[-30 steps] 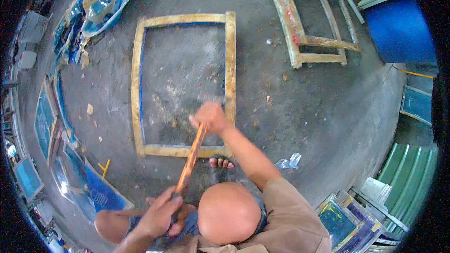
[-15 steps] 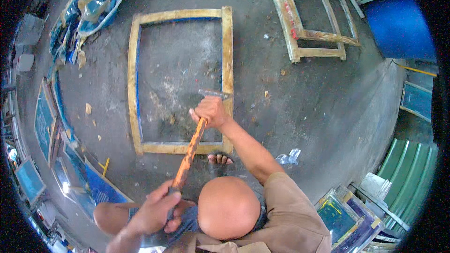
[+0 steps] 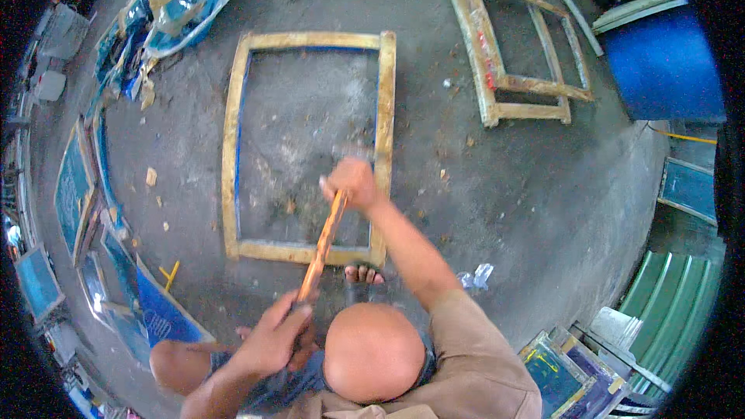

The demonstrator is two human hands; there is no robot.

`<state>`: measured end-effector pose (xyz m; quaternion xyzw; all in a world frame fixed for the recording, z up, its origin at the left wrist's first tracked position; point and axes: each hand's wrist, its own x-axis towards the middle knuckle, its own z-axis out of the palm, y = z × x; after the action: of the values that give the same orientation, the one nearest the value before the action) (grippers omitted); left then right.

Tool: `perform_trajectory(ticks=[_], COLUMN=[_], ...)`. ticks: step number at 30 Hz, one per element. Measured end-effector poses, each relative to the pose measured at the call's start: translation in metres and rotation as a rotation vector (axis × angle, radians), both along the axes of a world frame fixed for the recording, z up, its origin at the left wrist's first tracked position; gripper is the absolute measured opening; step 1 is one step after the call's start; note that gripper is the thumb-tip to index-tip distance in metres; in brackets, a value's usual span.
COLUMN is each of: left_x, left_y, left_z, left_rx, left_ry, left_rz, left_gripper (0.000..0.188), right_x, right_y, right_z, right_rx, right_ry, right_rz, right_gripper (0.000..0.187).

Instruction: The person uses a hammer and a yellow scraper to disassemble wooden screen frames. They strike the frames to loosen them, then peel off the attached mesh fabric and separate the wooden pieces.

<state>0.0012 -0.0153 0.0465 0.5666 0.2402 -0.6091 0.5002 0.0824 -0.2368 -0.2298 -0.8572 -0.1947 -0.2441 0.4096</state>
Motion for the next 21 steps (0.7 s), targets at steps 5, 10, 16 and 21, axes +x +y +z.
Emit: perform_trajectory(ticks=[5,10,16,21], left_x=[0.0,0.009,0.015,0.029], left_y=[0.004,-0.003,-0.012,-0.018], left_z=[0.019,0.021,0.029,0.016], left_rx=[0.032,0.048,0.096,0.014], left_ry=[0.028,-0.028,0.034,-0.046], left_rz=[-0.107,-0.158,-0.121,-0.012], left_gripper=[0.036,0.038,0.04,0.04], right_x=[-0.026,-0.015,-0.004,0.021], right_y=[0.016,0.012,0.008,-0.006], right_z=[-0.005,-0.005,-0.001,0.0], right_rx=[0.055,0.009,0.028,-0.009], right_ry=[0.036,-0.012,-0.036,-0.051], right_rz=[-0.017,-0.017,-0.043,-0.067], right_gripper=[0.039,0.038,0.041,0.043])
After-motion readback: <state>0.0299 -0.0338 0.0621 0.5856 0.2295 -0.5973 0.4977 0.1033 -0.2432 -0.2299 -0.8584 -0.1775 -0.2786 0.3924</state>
